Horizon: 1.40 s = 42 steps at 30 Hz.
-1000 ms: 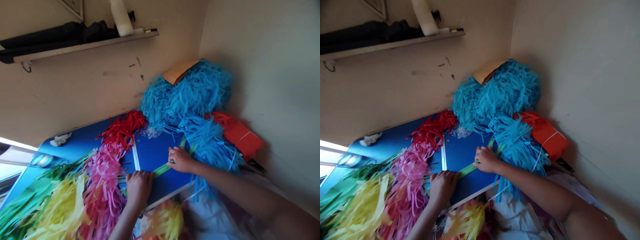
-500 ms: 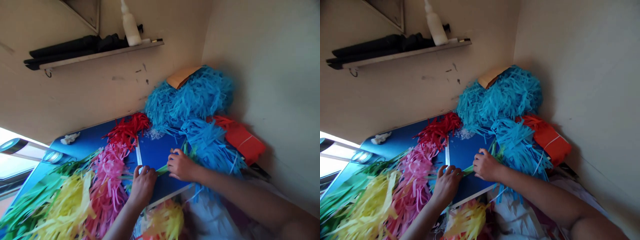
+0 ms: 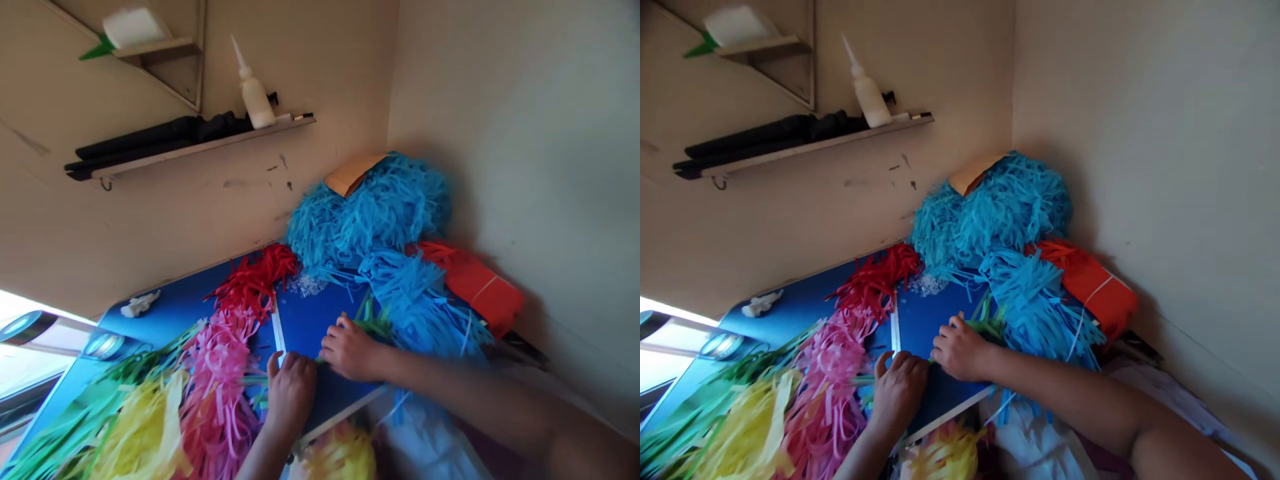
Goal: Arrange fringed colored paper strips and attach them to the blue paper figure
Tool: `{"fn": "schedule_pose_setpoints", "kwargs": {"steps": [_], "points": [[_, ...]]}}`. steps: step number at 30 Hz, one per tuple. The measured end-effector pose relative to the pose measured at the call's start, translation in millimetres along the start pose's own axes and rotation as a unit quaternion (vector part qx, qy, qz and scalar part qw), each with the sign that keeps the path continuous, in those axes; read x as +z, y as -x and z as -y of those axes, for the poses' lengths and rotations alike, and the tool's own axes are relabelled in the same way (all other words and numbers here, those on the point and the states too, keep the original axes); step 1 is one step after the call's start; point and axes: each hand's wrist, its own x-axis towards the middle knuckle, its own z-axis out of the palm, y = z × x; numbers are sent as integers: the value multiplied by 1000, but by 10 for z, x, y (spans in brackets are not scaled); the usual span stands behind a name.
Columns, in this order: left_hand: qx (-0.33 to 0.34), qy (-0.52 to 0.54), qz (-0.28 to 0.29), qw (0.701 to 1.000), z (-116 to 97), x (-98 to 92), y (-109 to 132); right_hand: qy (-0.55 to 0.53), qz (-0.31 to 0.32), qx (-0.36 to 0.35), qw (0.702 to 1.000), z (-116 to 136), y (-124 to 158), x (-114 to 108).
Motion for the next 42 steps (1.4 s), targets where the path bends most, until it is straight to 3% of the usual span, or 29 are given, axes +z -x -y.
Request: {"fn": "schedule_pose_setpoints", "kwargs": {"steps": [5,12,21,31,38,40,42], "points": [[6,34,-5,999,124,49,181,0,6,19,1000,-130,134,110],[-81,158,-14,984,249,142,201,-195,7,149,969,-409,289,136],[-115,144,-14,983,207,163,185,-238,19,210,948,-429,290,132],[-115,79,95,986,226,81,-2,-219,71,259,938,-425,180,132],[-65,56,120,989,251,-27,-153,-181,92,259,944,-403,113,-4],[-34,56,110,992,222,-64,-163,-151,80,209,963,-368,107,-83],[11,50,96,994,184,-90,-153,-110,60,114,985,-316,102,-148]]}}
